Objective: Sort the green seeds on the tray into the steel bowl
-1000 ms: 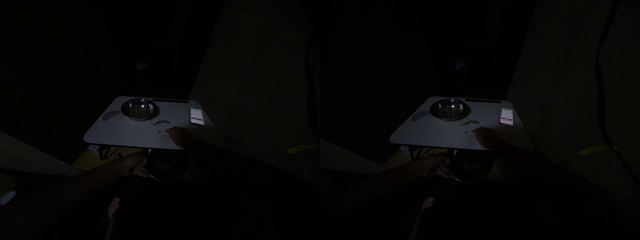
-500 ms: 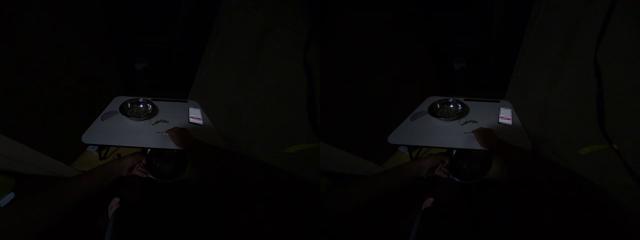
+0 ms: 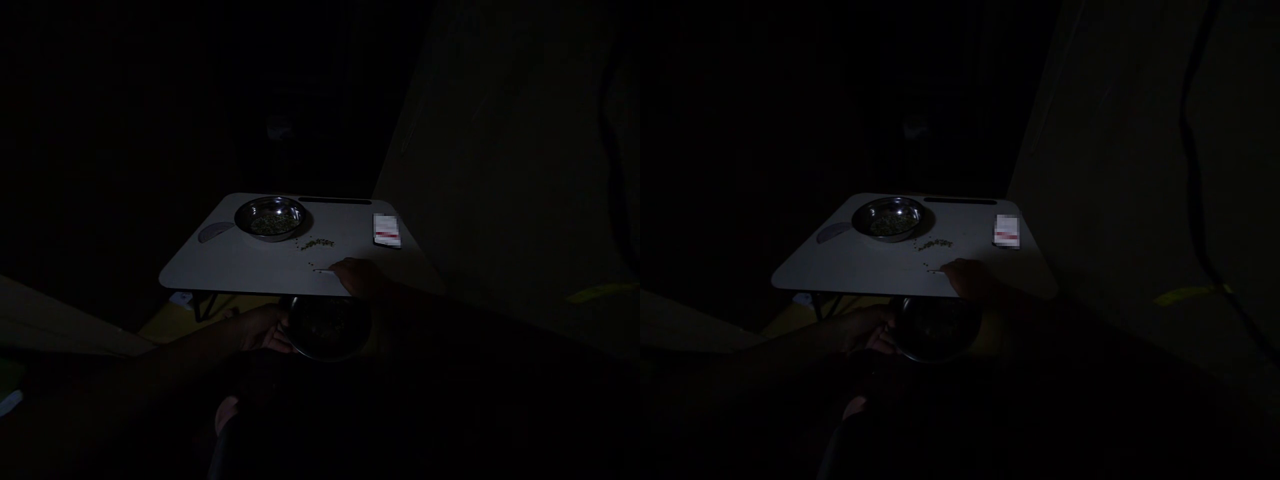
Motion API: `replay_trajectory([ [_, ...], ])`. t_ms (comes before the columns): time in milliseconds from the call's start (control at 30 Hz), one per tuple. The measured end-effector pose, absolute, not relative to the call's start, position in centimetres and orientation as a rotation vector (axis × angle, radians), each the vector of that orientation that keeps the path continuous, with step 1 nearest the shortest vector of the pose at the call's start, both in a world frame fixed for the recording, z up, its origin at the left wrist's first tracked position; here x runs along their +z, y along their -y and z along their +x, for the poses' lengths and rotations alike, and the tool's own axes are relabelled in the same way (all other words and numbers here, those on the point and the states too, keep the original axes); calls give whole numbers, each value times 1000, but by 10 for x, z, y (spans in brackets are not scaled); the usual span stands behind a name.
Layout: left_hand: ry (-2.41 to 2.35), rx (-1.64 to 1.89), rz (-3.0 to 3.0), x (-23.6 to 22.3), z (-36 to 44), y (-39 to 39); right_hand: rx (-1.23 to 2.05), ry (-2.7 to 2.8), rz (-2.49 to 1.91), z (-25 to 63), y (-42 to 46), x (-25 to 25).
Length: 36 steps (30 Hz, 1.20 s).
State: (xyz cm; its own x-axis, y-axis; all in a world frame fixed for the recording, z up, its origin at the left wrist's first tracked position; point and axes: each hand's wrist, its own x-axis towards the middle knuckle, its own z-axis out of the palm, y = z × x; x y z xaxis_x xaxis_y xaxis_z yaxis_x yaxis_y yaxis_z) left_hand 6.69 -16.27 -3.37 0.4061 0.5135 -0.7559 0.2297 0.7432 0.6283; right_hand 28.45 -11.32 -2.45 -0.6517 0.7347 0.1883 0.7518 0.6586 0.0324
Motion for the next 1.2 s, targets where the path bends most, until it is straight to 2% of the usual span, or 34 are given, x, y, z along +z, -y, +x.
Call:
replay_trajectory([
  [300, -1154, 182, 746, -33, 66, 163, -232, 2733, -1115, 284, 115, -26],
  [1200, -1149, 191, 780, -39, 66, 162, -54, 2774, -960, 281, 141, -24],
])
